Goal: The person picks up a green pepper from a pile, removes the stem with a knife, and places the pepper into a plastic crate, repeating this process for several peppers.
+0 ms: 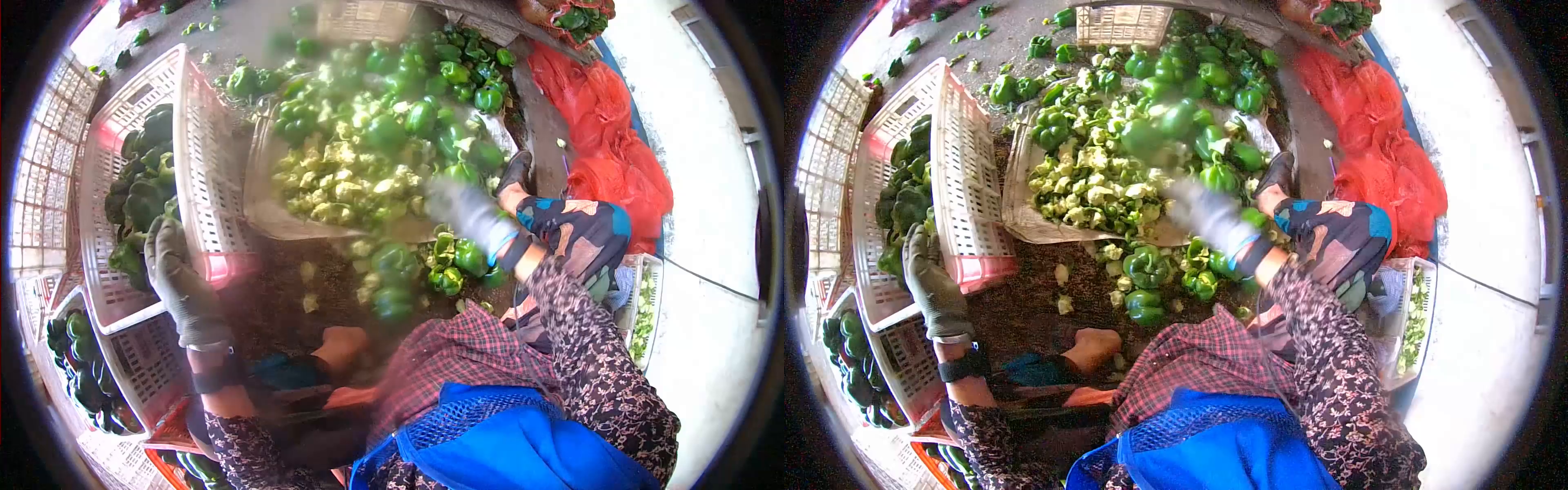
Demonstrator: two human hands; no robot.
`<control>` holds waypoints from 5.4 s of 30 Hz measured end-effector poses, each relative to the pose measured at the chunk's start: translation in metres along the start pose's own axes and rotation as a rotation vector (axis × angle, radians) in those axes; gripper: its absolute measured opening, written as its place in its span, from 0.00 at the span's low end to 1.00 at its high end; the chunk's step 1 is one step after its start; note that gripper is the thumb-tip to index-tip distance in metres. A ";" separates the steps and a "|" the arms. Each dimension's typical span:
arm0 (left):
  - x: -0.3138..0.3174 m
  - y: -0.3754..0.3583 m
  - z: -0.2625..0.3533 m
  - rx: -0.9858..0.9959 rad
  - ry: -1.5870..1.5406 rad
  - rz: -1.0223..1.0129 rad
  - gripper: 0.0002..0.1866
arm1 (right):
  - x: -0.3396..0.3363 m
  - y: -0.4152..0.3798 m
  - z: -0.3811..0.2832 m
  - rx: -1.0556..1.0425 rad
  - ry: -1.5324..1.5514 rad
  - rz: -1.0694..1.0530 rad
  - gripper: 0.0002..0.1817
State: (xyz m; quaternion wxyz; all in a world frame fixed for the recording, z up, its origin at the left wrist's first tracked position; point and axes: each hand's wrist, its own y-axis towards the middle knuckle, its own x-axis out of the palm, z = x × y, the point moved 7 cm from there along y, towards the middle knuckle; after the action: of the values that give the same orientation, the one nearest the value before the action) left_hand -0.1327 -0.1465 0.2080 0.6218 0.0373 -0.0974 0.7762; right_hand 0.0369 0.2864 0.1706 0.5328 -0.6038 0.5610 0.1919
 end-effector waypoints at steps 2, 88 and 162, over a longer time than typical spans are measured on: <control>0.027 -0.020 0.010 0.041 0.027 -0.031 0.22 | 0.091 -0.014 0.012 -0.132 0.025 -0.178 0.34; 0.035 -0.108 0.053 -0.260 -0.825 -0.239 0.35 | -0.037 -0.056 -0.231 -0.445 1.484 -0.215 0.47; 0.098 -0.128 -0.029 -0.304 0.204 -0.865 0.47 | 0.042 -0.054 -0.131 -0.450 1.280 -0.247 0.49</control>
State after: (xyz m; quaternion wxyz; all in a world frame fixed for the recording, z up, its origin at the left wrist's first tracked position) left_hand -0.0281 -0.0203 0.2101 0.8930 -0.0935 -0.1239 0.4225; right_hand 0.0492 0.1433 0.2055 -0.0236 -0.7537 0.6389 -0.1526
